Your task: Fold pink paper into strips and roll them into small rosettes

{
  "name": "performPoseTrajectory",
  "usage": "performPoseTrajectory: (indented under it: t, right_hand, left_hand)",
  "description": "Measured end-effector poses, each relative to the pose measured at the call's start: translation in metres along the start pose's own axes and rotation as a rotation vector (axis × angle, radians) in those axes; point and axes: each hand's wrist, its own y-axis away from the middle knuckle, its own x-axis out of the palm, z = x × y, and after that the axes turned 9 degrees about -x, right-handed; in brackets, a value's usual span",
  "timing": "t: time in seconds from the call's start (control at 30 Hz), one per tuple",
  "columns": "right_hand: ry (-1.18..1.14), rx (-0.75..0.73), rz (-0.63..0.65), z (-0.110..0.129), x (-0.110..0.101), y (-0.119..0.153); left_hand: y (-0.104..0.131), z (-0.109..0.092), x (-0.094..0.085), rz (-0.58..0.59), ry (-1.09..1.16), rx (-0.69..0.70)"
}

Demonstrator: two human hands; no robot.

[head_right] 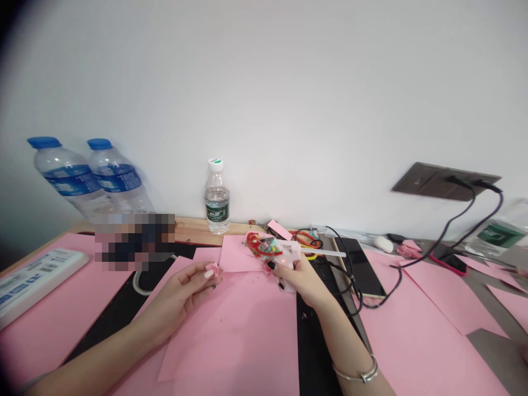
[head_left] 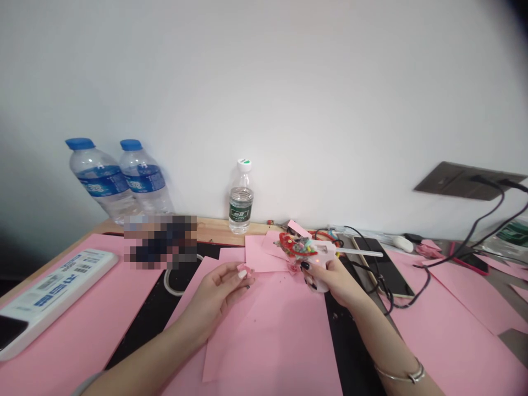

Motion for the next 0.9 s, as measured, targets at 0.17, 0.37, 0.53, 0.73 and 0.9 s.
performPoseTrajectory:
  t: [0.17,0.37,0.53,0.73,0.9]
  right_hand:
    - [0.068,0.023,-0.002,-0.002,0.003,0.0]
    - [0.082,0.033,-0.003,-0.004,0.005,0.0]
    - [0.06,0.054,0.006,-0.005,0.005,0.0]
    - [0.055,0.053,0.016,-0.004,0.005,0.001]
    - [0.115,-0.022,0.03,-0.003,0.006,0.001]
  left_hand:
    - [0.005,-0.004,0.006,-0.115,-0.272,0.151]
    - [0.003,0.002,0.002,-0.079,-0.358,0.259]
    - [0.004,0.002,0.003,-0.066,-0.364,0.26]
    - [0.003,0.003,0.002,-0.053,-0.373,0.247]
    - [0.001,0.007,0.0,-0.086,-0.423,0.252]
